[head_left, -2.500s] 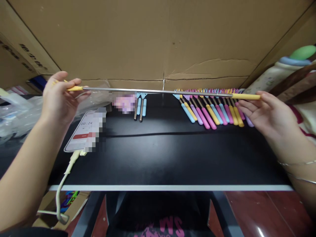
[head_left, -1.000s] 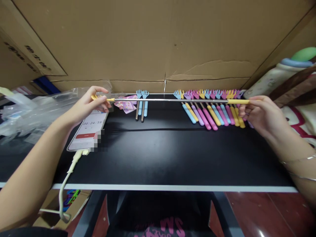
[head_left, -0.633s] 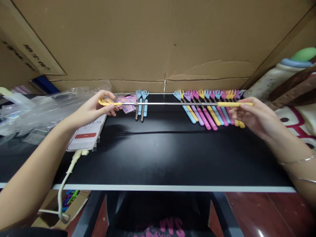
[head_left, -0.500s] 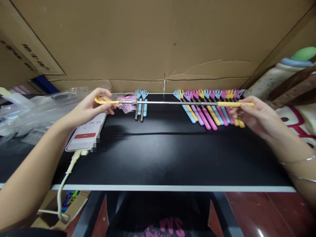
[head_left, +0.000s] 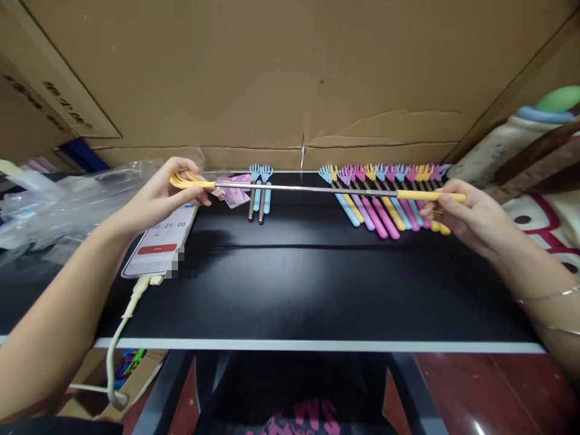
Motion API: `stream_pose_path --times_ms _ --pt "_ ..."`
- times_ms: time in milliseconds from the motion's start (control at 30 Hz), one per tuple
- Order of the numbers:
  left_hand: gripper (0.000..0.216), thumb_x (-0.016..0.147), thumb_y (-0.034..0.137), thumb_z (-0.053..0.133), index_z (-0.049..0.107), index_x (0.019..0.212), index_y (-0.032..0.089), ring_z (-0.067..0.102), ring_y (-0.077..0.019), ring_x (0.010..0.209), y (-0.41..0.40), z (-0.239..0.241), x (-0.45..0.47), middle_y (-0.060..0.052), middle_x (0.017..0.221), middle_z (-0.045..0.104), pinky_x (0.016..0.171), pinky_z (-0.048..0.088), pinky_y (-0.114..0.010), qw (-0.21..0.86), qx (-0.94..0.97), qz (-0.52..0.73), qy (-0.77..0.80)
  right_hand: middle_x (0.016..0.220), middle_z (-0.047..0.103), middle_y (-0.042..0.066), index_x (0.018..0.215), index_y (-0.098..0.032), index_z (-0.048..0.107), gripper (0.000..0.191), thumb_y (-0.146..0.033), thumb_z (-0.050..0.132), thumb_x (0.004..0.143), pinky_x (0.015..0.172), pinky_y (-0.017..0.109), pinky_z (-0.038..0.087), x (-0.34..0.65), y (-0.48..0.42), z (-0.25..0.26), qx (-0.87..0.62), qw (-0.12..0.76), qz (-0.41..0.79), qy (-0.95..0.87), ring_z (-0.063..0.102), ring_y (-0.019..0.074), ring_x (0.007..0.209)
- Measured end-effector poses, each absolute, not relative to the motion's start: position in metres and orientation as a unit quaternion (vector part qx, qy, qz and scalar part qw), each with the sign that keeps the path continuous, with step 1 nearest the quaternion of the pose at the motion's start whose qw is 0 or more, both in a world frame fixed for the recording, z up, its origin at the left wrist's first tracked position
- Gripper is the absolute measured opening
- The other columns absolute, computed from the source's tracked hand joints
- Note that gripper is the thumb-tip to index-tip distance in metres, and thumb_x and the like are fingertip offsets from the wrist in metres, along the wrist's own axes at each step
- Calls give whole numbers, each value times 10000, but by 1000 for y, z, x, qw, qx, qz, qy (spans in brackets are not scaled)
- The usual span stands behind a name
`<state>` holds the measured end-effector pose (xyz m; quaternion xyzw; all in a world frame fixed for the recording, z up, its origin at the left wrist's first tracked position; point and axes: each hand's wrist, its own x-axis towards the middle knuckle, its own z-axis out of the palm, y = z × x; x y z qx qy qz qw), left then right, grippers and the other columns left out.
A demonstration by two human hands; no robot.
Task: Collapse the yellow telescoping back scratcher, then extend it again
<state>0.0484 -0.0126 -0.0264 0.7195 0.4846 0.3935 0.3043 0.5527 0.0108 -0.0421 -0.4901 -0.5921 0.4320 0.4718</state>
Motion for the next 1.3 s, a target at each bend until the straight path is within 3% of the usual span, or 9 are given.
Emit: stream_pose_path --times_ms 233,567,900,967,1100,1300 --pt "341 909 455 562 464 1086 181 642 -185 867 -18 -37 75 -66 998 650 792 502 -301 256 810 291 441 625 664 13 833 -202 499 494 -629 722 726 577 244 431 539 5 -53 -476 402 395 -675 637 133 605" --pt "339 922 468 537 423 1108 208 598 -191 881 -24 -37 82 -59 977 602 799 470 -317 225 819 312 426 814 715 69 920 -187 529 398 -575 602 870 669 278 487 523 -7 -50 -419 327 440 -724 630 138 694" --pt "338 940 488 498 444 1101 196 597 -188 880 -26 -34 88 -66 991 605 784 460 -302 213 834 294 414 834 705 57 971 -197 510 349 -514 618 872 692 311 481 529 -6 -50 -421 348 443 -712 640 171 738" --pt "333 945 488 494 452 1088 190 592 -171 828 -27 -32 88 -61 974 598 740 460 -282 223 836 290 410 690 647 6 975 -199 513 299 -480 586 904 672 305 463 532 -5 -52 -412 346 440 -719 601 152 659" --pt "327 944 475 502 474 1079 179 575 -159 811 -28 -31 88 -60 969 591 711 450 -259 226 839 277 410 463 380 -92 966 -196 528 273 -467 546 936 567 281 403 534 -6 -53 -395 340 425 -740 407 103 456" --pt "291 938 414 517 447 1095 179 562 -148 794 -28 -30 86 -66 1017 572 697 450 -248 217 830 293 422 546 476 -50 1025 -166 558 387 -536 553 910 435 248 290 532 -7 -52 -427 299 396 -756 391 87 438"
